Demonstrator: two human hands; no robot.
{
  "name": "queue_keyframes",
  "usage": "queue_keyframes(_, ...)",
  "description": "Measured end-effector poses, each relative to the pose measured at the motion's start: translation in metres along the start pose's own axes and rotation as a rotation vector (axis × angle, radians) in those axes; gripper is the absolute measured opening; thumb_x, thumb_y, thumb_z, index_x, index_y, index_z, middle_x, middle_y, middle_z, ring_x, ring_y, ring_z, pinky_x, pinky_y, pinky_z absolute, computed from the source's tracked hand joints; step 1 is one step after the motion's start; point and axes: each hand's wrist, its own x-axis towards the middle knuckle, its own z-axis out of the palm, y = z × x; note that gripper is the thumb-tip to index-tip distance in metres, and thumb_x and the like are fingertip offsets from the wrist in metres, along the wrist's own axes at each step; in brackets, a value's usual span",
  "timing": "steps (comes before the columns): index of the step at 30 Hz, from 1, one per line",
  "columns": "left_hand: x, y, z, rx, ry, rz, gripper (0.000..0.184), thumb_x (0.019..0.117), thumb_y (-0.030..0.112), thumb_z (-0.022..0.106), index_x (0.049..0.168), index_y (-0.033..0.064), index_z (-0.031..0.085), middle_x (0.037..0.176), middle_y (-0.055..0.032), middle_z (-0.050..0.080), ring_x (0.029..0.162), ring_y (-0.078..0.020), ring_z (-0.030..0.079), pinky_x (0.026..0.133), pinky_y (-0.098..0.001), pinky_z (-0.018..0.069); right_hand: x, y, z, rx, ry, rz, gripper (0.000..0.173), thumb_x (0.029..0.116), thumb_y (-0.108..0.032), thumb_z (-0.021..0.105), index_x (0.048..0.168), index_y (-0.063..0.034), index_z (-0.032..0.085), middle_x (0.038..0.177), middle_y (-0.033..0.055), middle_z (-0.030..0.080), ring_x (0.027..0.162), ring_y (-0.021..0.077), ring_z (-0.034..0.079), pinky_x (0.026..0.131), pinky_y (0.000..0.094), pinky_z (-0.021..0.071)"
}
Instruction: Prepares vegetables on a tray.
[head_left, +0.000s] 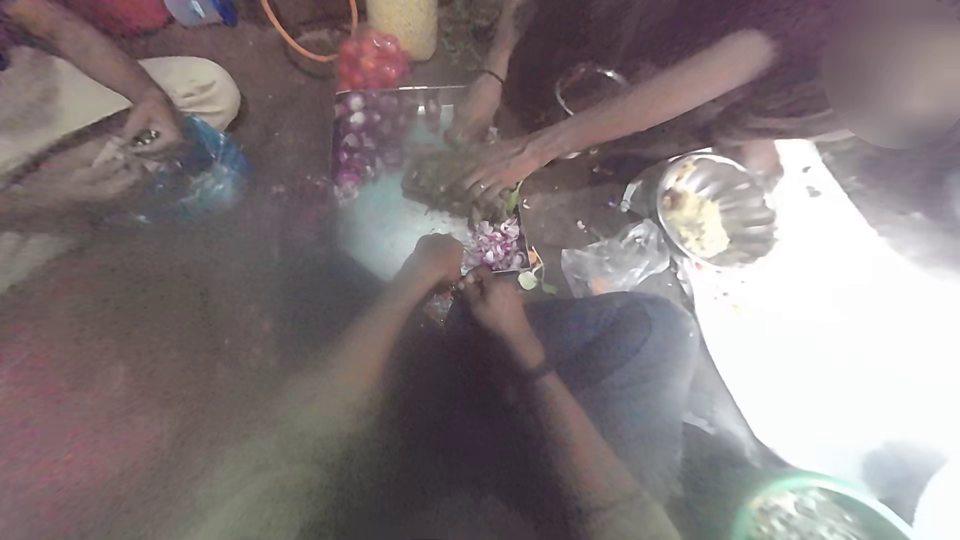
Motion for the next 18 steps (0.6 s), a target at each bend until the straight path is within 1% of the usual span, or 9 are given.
queue_keyframes(3,0.0004,-0.0003,-0.0001,0.01,0.0,0.008,0.016,0.0879,0.025,0.075,0.09,0.0095,0.073,0.092,-0.0129,0.071,0.091,-0.035,0.068,0.072,-0.0586,0.0533,0.0003,0.0,0.0002,0.006,0.0,0.001,0.034,0.1045,-0.04,0.055,0.118,-0.0108,0.067,0.094,0.009,0.073,0.09,0.0261,0.071,0.085,0.0511,0.0566)
queue_keyframes(12,0.0021,-0.001,0.0013,0.011,-0.005,0.017,0.016,0.0882,0.024,0.075,0.092,0.0083,0.073,0.094,-0.0136,0.071,0.093,-0.0354,0.068,0.073,-0.0587,0.0535,-0.0002,-0.001,0.0004,-0.01,-0.011,0.015,0.036,0.1049,-0.041,0.054,0.119,-0.011,0.067,0.094,0.0097,0.072,0.091,0.027,0.071,0.085,0.0514,0.0565)
queue_keyframes(18,0.003,-0.001,0.0026,0.005,-0.005,0.023,0.017,0.0883,0.025,0.075,0.093,0.0087,0.073,0.095,-0.0134,0.071,0.093,-0.035,0.068,0.074,-0.0586,0.0535,-0.0007,-0.0025,0.0003,-0.023,-0.016,0.027,0.036,0.1049,-0.041,0.054,0.119,-0.0109,0.067,0.094,0.0101,0.072,0.092,0.0273,0.071,0.086,0.051,0.0561)
